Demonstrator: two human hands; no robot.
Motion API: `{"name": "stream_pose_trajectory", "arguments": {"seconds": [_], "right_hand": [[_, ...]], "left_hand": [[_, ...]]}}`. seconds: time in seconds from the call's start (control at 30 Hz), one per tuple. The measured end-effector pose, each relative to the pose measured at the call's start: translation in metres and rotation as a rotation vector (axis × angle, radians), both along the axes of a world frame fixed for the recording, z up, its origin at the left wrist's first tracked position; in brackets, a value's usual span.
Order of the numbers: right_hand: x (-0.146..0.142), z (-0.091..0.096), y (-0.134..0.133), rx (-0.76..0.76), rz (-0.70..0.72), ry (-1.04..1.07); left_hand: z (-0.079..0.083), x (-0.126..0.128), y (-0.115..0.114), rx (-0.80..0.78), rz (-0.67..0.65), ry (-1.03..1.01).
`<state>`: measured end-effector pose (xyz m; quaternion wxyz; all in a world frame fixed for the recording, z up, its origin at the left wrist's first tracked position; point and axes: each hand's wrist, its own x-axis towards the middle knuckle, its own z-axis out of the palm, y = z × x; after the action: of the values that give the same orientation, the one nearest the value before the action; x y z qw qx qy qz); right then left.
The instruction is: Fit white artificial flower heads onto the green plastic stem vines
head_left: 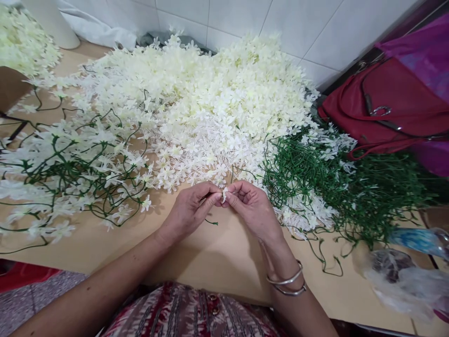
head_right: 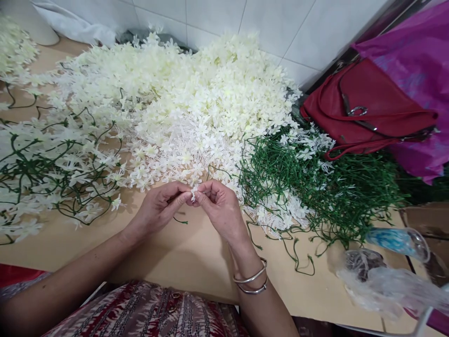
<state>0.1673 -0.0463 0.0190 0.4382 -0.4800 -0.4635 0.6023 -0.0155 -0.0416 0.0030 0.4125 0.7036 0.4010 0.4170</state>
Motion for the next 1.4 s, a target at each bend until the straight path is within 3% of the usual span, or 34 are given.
{"name": "stream_pose_trajectory", "arguments": {"seconds": [0.17,0.33,0.47,0.57,0.7,0.77,0.87,1.0,1.1,1.27,1.4], "right_hand": [[0.008,0.003,0.003,0.097,-0.047,-0.030],[0.015,0.009,0.005,0.257,-0.217,-0.202],[0.015,0.016,0.014,0.422,-0.270,-0.609],[0.011,0.018,0.028,0.560,-0.238,-1.000],[0.005,0.017,0.045,0.555,-0.123,-1.313],[0.002,0.020,0.045,0.573,-0.103,-1.319],[-0.005,0.031,0.036,0.702,-0.109,-1.216],[-0.017,0.048,0.025,0.822,0.076,-0.961],[-0.019,0.050,0.025,0.808,0.076,-0.823],[-0.009,0.035,0.035,0.728,-0.142,-0.786],[-0.008,0.025,0.045,0.616,-0.064,-0.877]], "left_hand": [[0.005,0.003,-0.007,-0.018,-0.007,0.034],[0.005,0.008,-0.013,0.194,-0.054,0.229],[0.001,0.011,-0.014,0.308,-0.011,0.392],[-0.001,0.010,-0.013,0.280,0.097,0.323],[-0.001,0.004,-0.007,0.233,0.336,0.195],[0.001,0.002,-0.004,0.243,0.397,0.139],[0.005,0.002,-0.003,0.282,0.379,0.085],[0.006,0.003,-0.006,0.242,0.341,0.003],[0.002,0.001,-0.005,0.105,0.405,-0.118],[0.001,-0.002,0.004,-0.103,0.484,-0.443],[0.009,-0.002,0.006,-0.083,0.508,-0.497]]}}
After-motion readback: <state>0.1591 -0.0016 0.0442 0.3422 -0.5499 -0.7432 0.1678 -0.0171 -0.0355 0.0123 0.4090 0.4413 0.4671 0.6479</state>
